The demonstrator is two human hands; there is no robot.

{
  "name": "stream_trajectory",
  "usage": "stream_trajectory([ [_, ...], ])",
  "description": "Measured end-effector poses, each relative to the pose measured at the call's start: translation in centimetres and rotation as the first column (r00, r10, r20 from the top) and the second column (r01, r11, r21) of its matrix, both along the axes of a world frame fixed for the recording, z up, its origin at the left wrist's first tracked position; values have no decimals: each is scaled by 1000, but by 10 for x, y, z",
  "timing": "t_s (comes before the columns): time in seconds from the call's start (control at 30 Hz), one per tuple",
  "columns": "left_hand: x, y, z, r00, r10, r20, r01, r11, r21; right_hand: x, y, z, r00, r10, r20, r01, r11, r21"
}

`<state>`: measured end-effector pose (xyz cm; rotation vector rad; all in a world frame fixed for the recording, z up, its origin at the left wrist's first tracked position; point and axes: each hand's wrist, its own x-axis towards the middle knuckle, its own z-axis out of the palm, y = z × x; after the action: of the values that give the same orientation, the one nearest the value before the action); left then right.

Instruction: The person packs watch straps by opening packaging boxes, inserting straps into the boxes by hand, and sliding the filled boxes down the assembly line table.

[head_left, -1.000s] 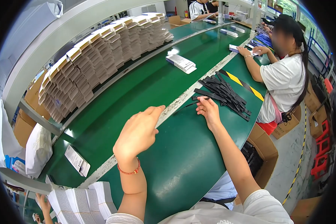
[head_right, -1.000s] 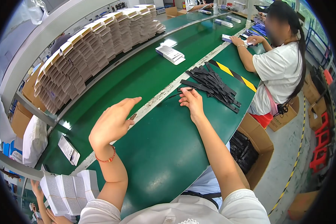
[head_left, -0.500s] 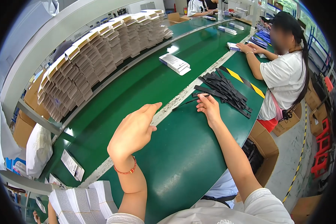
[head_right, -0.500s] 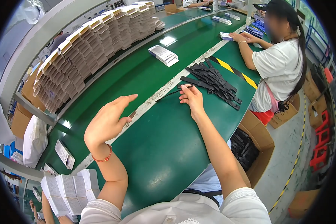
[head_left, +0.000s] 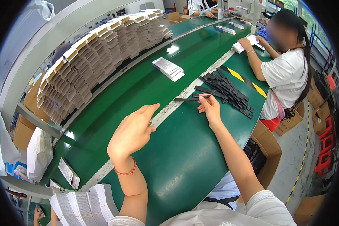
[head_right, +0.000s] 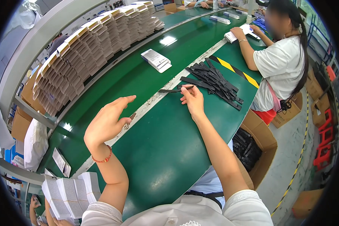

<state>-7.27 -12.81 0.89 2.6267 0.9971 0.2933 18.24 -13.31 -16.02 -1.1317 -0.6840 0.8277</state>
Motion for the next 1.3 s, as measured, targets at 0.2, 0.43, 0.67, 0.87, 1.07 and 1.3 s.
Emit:
stream_trajectory([
  [0.2, 9, 33, -20, 996, 64, -67, -69, 995, -78, -5, 0, 1, 991, 74, 113, -74, 997, -1],
  [0.43, 41, 106, -99, 946, -27, 324, -80, 947, 312, -9, -1, 5, 985, -5, 172, 2, 1000, 19],
  [0.67, 101, 190, -158, 998, -46, 34, 27, 906, 423, -13, 6, 1, 972, -67, 226, 29, 985, 169],
  [0.87, 105, 250, -140, 940, -174, -294, 313, 783, 537, -9, -1, 25, 973, -63, 220, -27, 923, 383],
  [1.07, 108, 179, -76, 906, -108, 409, -98, 887, 452, -4, -22, 98, 905, -234, 354, -45, 777, 628],
  [1.3, 87, 72, -21, 772, -36, 635, -32, 995, 95, -4, -44, 189, 592, -259, 763, -301, 807, 508],
])
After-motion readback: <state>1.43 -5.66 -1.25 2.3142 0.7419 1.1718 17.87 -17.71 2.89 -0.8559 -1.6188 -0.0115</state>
